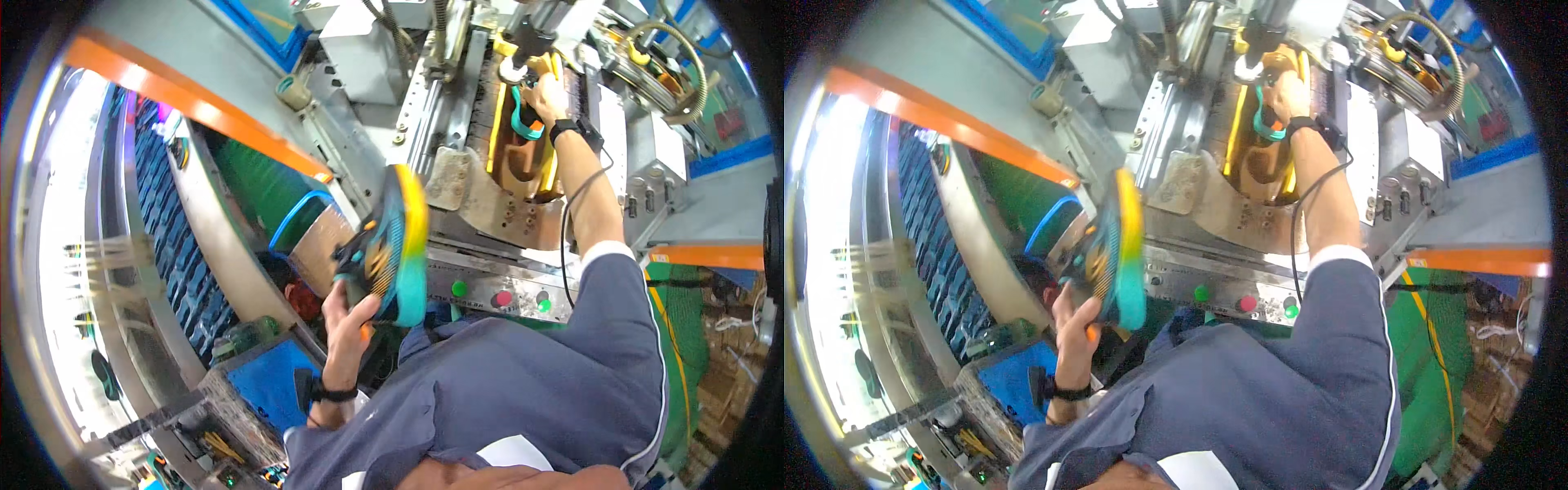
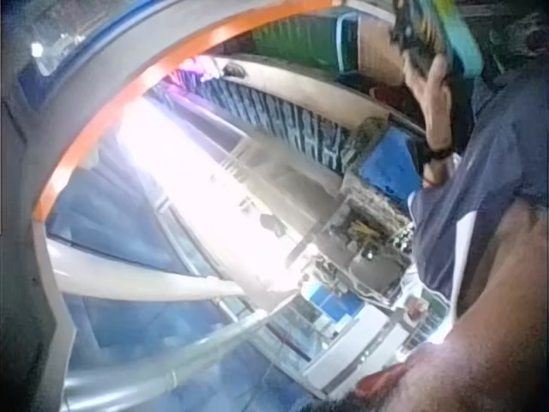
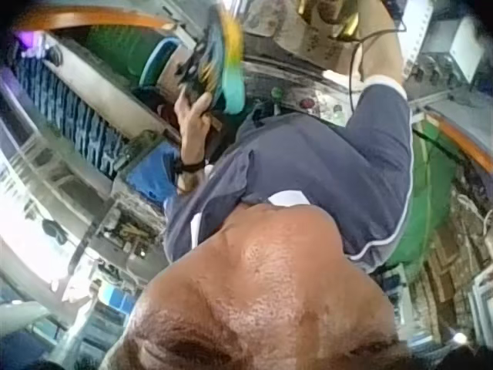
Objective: Operating a sole-attaching machine to press shoe uppers and soles together in a factory production line.
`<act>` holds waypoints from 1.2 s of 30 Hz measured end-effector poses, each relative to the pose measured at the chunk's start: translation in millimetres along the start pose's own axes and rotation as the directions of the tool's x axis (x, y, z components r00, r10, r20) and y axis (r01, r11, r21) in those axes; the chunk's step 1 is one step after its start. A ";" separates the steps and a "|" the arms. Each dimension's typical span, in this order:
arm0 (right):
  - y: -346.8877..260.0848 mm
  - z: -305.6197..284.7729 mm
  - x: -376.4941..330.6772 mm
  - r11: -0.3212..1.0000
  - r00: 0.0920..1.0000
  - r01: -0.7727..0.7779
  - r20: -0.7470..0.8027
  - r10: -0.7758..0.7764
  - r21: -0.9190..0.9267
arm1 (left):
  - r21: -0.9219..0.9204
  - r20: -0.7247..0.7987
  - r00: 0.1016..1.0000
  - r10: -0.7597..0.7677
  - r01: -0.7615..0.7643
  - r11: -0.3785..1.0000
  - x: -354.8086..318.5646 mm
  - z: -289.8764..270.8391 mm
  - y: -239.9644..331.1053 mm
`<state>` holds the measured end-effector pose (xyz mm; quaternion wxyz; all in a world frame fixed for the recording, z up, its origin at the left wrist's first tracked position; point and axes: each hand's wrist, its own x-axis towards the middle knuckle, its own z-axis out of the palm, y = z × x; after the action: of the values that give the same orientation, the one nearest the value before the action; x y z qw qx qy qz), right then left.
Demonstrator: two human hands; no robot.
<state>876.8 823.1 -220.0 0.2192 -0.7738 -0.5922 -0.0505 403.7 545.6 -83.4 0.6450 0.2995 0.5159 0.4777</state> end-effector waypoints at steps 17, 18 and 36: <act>-188.5 -23.9 -344.6 0.572 0.774 0.426 0.044 -0.631 0.701 | -0.396 -0.643 0.760 -0.096 -0.223 0.891 -150.4 -35.0 -125.1; -185.4 1.4 -352.9 0.602 0.753 0.450 0.082 -0.653 0.660 | -0.421 -0.640 0.764 -0.080 -0.262 0.869 -159.1 -32.3 -127.5; -290.8 16.7 -333.3 0.431 0.641 0.485 0.026 -0.767 0.761 | -0.245 -0.965 0.106 -0.238 -0.678 0.693 -328.5 -119.3 -230.7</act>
<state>503.1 590.5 -266.3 0.3399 -0.3406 -0.8423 0.2430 357.3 144.9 -196.0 0.1138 -0.2546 0.5355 0.7972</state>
